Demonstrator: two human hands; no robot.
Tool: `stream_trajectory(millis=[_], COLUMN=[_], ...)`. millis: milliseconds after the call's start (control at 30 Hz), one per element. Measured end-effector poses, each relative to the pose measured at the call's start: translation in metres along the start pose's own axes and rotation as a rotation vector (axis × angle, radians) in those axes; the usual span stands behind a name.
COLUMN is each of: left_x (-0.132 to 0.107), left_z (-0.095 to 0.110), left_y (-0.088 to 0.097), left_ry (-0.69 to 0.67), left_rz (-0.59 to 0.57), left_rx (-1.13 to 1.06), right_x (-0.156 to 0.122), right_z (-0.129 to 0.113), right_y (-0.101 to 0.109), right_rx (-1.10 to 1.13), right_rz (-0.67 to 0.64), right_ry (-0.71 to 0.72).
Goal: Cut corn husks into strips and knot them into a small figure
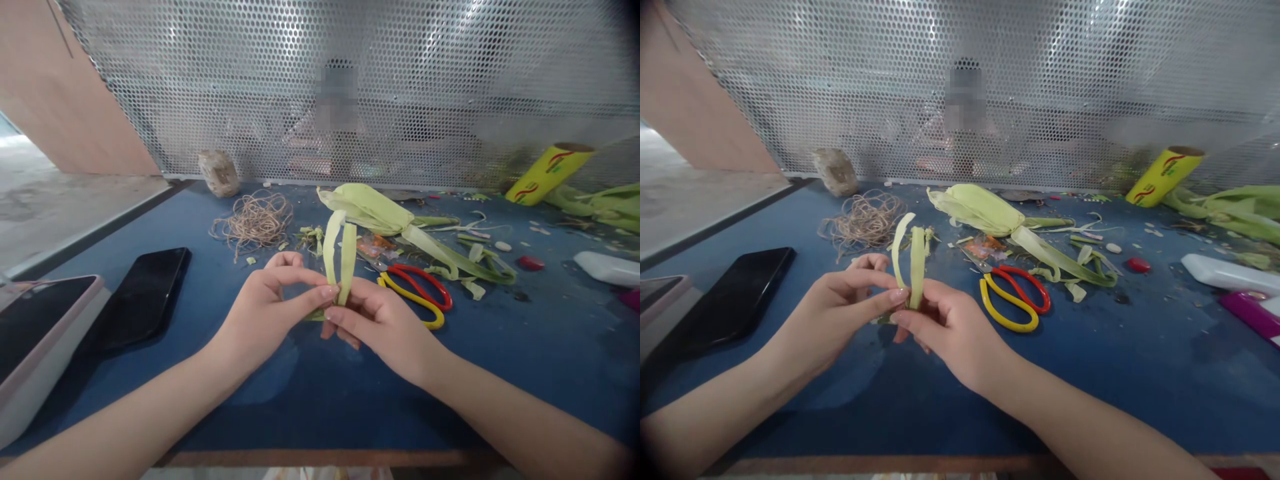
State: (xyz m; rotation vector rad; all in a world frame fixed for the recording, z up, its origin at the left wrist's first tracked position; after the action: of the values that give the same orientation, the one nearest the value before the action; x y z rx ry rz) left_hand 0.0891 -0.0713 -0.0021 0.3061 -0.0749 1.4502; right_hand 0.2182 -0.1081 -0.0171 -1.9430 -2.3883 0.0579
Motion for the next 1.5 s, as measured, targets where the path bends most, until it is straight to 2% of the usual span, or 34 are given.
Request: stream_trajectory(millis=[100,267,333,433,667,767,900,967,1033,1167,1233,1333,1500], left_x=[0.000,-0.005,-0.009,-0.013,-0.015,-0.018,-0.026,-0.028,-0.030,-0.032,-0.033,-0.032,-0.027], left_z=[0.007,0.025,0.027,0.026,0.026,0.024,0.017,0.014,0.014,0.025,0.032,0.038,0.038], left_y=[0.003,0.008,0.005,-0.001,-0.002,0.000,0.005,0.008,0.010,0.008,0.005,0.002,0.003], left_ry=[-0.105,-0.500,-0.659,-0.776,-0.692,-0.730,-0.834,-0.820,-0.786,-0.842,-0.879,-0.842,-0.742], left_rz=[0.003,0.058,0.039,0.024,0.077,0.097,0.138,0.171,0.170,0.173,0.191,0.185,0.161], left_rx=[0.077,0.455,0.622,0.762,0.741,0.743,0.839,0.867,0.845,0.841,0.860,0.870,0.812], right_x=[0.001,0.008,0.011,0.011,0.006,0.002,-0.005,-0.009,-0.009,-0.006,-0.005,-0.005,-0.003], right_z=[0.002,0.010,0.011,0.007,0.001,-0.001,-0.010,-0.015,-0.016,-0.013,-0.012,-0.012,-0.010], right_y=[-0.001,0.011,0.015,0.017,0.013,0.012,0.013,0.014,0.013,0.011,0.012,0.015,0.021], right_rx=[0.025,0.195,0.265,0.254,0.074,-0.044,-0.339,-0.441,-0.491,-0.536,-0.517,-0.452,-0.327], right_rz=[0.012,0.142,0.162,0.165,0.264,0.341,0.459,0.485,0.456,0.360,0.373,0.407,0.409], right_ry=[-0.024,-0.052,-0.035,0.004,0.089,0.139,0.342,0.441,0.480,0.414,0.418,0.428,0.293])
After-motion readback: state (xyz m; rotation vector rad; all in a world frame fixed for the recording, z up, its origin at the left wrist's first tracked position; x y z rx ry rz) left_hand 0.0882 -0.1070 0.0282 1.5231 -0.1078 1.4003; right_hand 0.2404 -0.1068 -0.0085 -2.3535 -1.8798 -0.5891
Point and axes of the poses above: each hand's wrist, its own x-axis towards the middle knuckle, its own y-axis out of the back of the hand, z = x × y, the point moved 4 cm from there along x, towards the middle knuckle, and after that the axes turned 9 degrees about z, right-handed, at the moved point
